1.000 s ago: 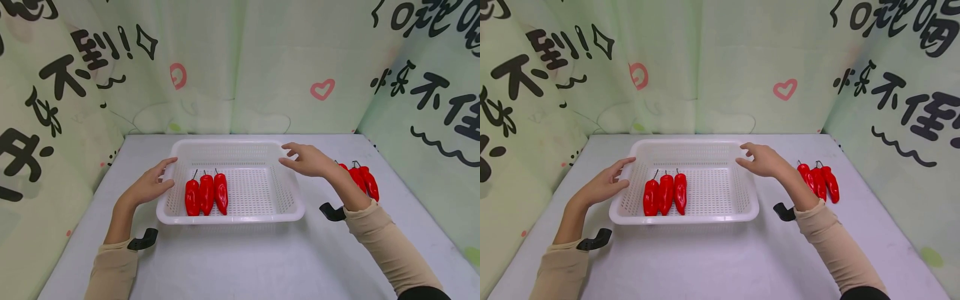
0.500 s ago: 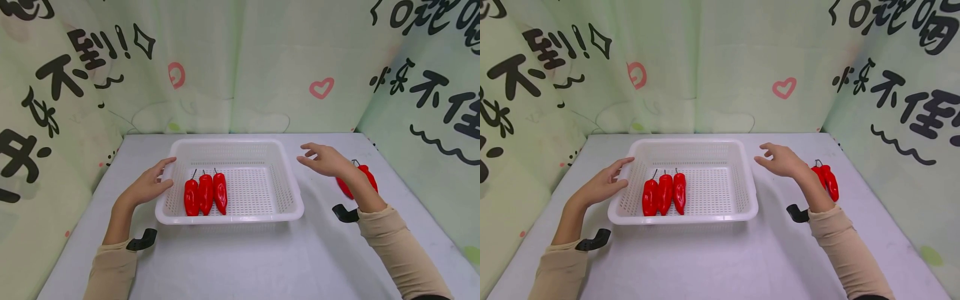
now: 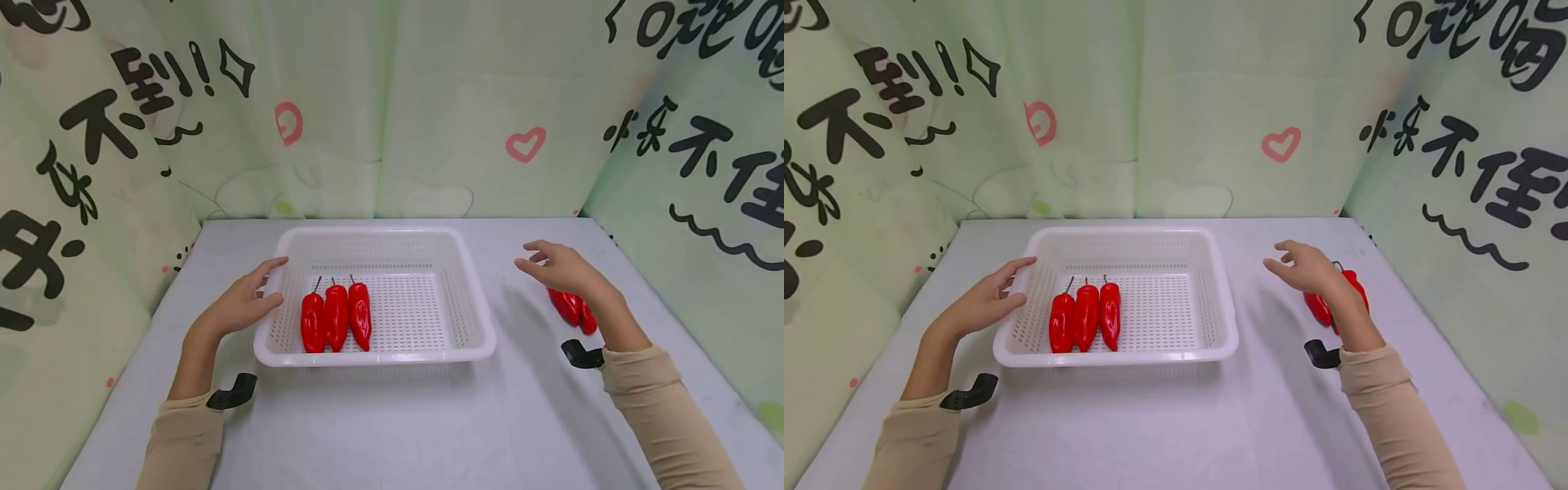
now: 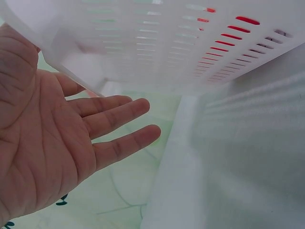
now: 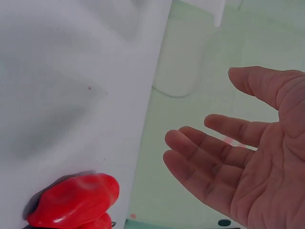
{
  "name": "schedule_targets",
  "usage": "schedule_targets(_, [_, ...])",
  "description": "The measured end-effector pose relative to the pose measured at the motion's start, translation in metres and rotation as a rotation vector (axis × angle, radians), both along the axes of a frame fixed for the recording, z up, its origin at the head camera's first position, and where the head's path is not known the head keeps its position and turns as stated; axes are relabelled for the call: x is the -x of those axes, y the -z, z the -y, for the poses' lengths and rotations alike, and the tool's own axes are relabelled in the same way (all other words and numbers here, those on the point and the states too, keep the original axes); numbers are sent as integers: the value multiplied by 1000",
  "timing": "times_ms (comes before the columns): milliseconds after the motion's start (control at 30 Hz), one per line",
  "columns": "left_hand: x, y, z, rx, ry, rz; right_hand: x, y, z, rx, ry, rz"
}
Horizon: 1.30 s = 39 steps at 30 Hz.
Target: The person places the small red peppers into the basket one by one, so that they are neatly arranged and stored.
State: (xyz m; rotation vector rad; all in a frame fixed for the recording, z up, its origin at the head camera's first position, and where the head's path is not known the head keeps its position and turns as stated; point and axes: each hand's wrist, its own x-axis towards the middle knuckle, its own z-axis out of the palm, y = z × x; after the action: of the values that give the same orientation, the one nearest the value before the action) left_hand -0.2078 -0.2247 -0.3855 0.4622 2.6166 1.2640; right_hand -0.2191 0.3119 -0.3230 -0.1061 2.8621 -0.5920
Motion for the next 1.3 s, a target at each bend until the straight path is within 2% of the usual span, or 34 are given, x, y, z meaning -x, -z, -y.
schedule_targets(667, [-1, -1, -2, 9, -10, 2, 6, 28, -42, -29, 99, 29])
schedule_targets(1000, [0, -1, -1, 15, -20, 8, 5, 33, -55, -43, 154, 37])
schedule_targets(1300, [-1, 0, 0, 14, -20, -1, 4, 40, -60, -16, 192, 114])
